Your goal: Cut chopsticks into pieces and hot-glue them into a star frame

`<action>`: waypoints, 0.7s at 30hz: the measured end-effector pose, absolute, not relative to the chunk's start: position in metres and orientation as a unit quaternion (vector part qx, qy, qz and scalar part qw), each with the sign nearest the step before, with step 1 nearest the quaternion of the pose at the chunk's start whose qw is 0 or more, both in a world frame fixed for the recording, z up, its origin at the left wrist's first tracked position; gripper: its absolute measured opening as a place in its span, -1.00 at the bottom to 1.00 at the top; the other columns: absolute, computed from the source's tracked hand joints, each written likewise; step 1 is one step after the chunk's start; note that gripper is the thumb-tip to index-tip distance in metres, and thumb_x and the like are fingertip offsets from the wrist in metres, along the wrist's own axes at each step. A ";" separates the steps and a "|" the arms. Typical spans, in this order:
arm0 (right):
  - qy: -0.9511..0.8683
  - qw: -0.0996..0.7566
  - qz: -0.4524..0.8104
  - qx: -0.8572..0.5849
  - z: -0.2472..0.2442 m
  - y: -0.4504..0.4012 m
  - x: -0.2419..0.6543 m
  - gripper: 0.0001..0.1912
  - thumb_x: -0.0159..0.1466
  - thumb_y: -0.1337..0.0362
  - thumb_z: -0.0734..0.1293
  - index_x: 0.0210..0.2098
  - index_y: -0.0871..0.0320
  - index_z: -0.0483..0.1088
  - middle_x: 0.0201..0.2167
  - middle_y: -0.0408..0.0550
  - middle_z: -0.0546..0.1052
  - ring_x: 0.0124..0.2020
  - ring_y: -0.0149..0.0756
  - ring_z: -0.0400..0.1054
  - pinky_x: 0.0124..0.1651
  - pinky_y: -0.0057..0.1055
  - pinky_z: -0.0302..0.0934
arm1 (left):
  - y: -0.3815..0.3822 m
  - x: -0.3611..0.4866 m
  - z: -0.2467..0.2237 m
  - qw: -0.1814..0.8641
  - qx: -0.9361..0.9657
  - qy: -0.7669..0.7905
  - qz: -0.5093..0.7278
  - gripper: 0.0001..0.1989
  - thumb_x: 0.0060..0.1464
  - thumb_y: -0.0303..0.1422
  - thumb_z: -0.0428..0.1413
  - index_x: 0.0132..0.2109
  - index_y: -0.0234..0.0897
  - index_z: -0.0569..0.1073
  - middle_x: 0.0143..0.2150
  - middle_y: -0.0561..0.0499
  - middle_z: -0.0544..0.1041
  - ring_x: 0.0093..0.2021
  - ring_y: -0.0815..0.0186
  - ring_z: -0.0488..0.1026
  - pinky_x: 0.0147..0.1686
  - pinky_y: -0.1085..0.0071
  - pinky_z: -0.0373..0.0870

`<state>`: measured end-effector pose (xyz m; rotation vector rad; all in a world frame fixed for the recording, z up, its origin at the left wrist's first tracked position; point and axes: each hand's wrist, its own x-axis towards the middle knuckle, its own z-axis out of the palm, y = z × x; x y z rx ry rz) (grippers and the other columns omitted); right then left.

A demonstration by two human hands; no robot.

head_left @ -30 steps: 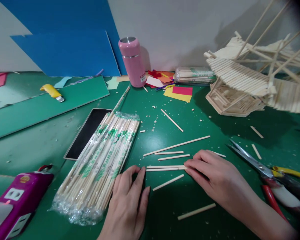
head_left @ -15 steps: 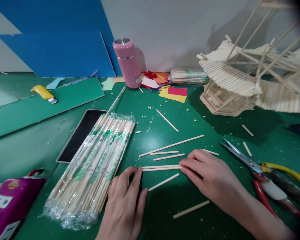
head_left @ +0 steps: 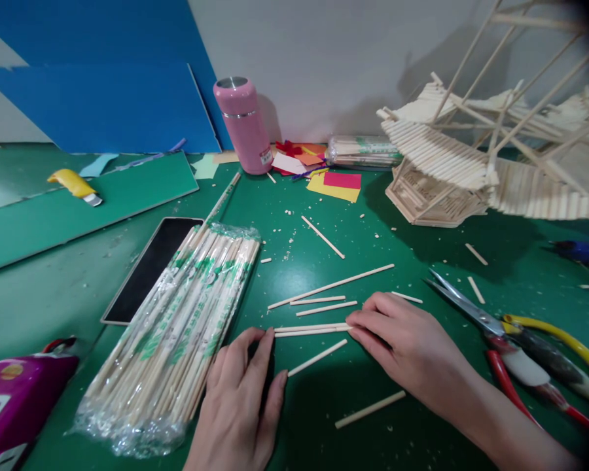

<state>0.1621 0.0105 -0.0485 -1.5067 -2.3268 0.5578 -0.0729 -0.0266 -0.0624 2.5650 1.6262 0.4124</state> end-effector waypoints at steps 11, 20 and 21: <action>-0.769 0.205 0.175 -0.580 -0.030 0.012 0.189 -0.79 0.22 0.31 0.18 -0.19 0.09 0.38 -0.33 -0.08 0.38 -0.32 -0.36 0.30 -0.28 -0.44 0.21 | -0.023 -0.077 -0.069 0.044 0.838 0.525 0.143 -0.54 0.08 -0.28 -0.07 0.12 -0.32 0.11 0.00 -0.19 0.19 -0.05 0.13 0.24 -0.15 0.25 0.29; -0.716 0.174 0.204 -0.645 -0.036 -0.021 0.207 -0.81 0.22 0.33 0.17 -0.25 0.10 0.40 -0.36 -0.10 0.41 -0.37 -0.40 0.34 -0.34 -0.50 0.26 | -0.022 -0.084 -0.081 0.030 0.836 0.527 0.146 -0.49 0.07 -0.21 -0.10 0.16 -0.21 0.07 0.02 -0.15 0.21 -0.06 0.11 0.26 -0.16 0.22 0.27; -0.714 0.172 0.211 -0.645 -0.038 -0.022 0.206 -0.80 0.22 0.33 0.17 -0.25 0.11 0.40 -0.35 -0.09 0.41 -0.37 -0.40 0.35 -0.34 -0.50 0.26 | -0.022 -0.084 -0.081 0.029 0.836 0.527 0.148 -0.49 0.07 -0.21 -0.10 0.16 -0.20 0.07 0.02 -0.15 0.21 -0.06 0.11 0.26 -0.16 0.22 0.27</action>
